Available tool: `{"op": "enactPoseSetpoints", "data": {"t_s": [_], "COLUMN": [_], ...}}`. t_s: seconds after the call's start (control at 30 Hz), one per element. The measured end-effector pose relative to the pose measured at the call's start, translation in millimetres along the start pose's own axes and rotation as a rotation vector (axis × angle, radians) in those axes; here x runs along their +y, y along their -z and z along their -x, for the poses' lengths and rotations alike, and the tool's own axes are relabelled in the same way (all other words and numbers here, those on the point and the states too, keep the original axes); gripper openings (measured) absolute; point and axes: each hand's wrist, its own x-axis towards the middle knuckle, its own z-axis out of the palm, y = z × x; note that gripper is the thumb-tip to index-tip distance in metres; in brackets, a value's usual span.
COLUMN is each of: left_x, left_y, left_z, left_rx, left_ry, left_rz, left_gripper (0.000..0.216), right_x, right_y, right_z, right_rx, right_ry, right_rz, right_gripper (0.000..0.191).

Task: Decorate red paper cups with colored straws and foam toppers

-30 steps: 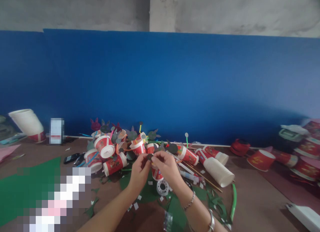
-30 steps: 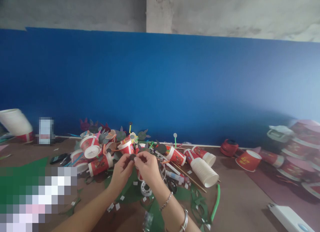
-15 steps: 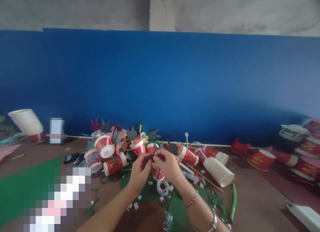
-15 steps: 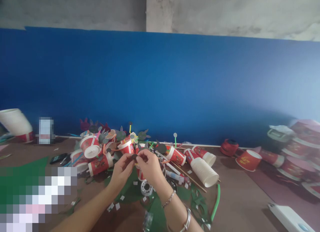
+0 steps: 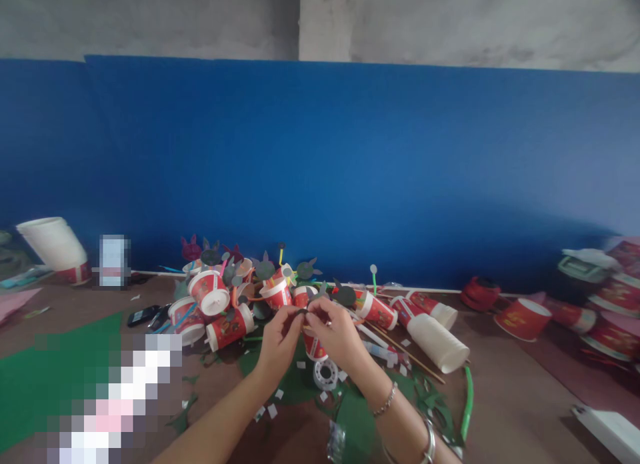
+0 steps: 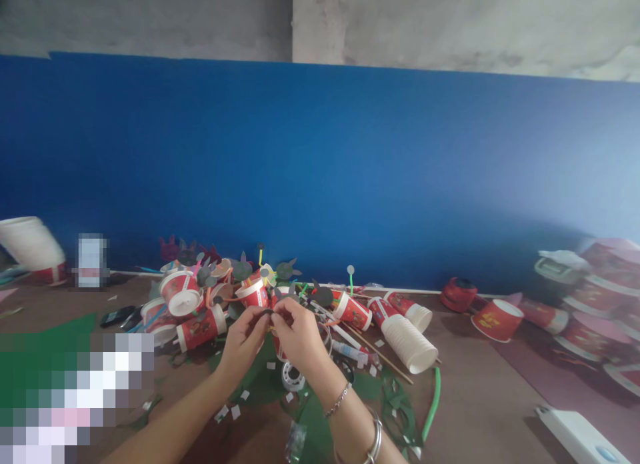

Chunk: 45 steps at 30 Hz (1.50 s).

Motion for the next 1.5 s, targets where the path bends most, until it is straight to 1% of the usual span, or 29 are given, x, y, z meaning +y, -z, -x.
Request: {"op": "enactPoseSetpoints", "data": {"t_s": [0.13, 0.27, 0.4, 0.53, 0.63, 0.73, 0.83, 0.97, 1.2, 1.27, 1.33, 1.43, 1.5], "left_x": [-3, -6, -4, 0, 0, -2, -1, 2, 9, 10, 9, 5, 2], "left_y": [1, 2, 2, 4, 5, 7, 7, 8, 12, 13, 12, 10, 9], "left_z": [0, 0, 0, -1, -2, -3, -5, -8, -11, -11, -12, -12, -12], "left_rx": [-0.033, -0.036, 0.012, 0.053, 0.036, 0.026, 0.026, 0.064, 0.127, 0.127, 0.105, 0.072, 0.074], "left_ry": [-0.013, -0.016, 0.003, 0.038, 0.042, 0.034, 0.049, 0.030, -0.098, -0.111, -0.084, 0.014, 0.079], "left_rz": [-0.026, -0.053, -0.080, -0.043, -0.024, -0.045, -0.073, -0.111, -0.226, -0.241, -0.210, -0.126, -0.065], "left_gripper": [0.020, 0.020, 0.023, 0.028, 0.031, 0.033, 0.032, 0.030, 0.033, 0.031, 0.028, 0.027, 0.028], "right_x": [1, 0, -4, -10, -16, -22, -23, -18, -21, -22, -23, -23, -23], "right_y": [0, -1, 2, 15, 26, 30, 27, 20, 19, 18, 17, 15, 15], "right_z": [1, 1, 0, 0, 4, 10, 13, 12, 12, 14, 15, 16, 16], "right_rx": [-0.005, -0.002, -0.006, -0.005, -0.070, -0.193, -0.266, -0.220, -0.197, -0.196, -0.200, -0.213, -0.234], "right_ry": [0.008, 0.020, -0.028, -0.019, 0.012, 0.068, 0.115, 0.130, 0.135, 0.136, 0.133, 0.124, 0.128], "right_rz": [-0.007, 0.010, 0.032, 0.152, 0.278, 0.427, 0.537, 0.589, 0.576, 0.578, 0.581, 0.565, 0.513], "right_gripper": [0.011, 0.013, 0.018, 0.025, 0.023, 0.017, 0.023, 0.024, 0.021, 0.020, 0.021, 0.022, 0.022]}}
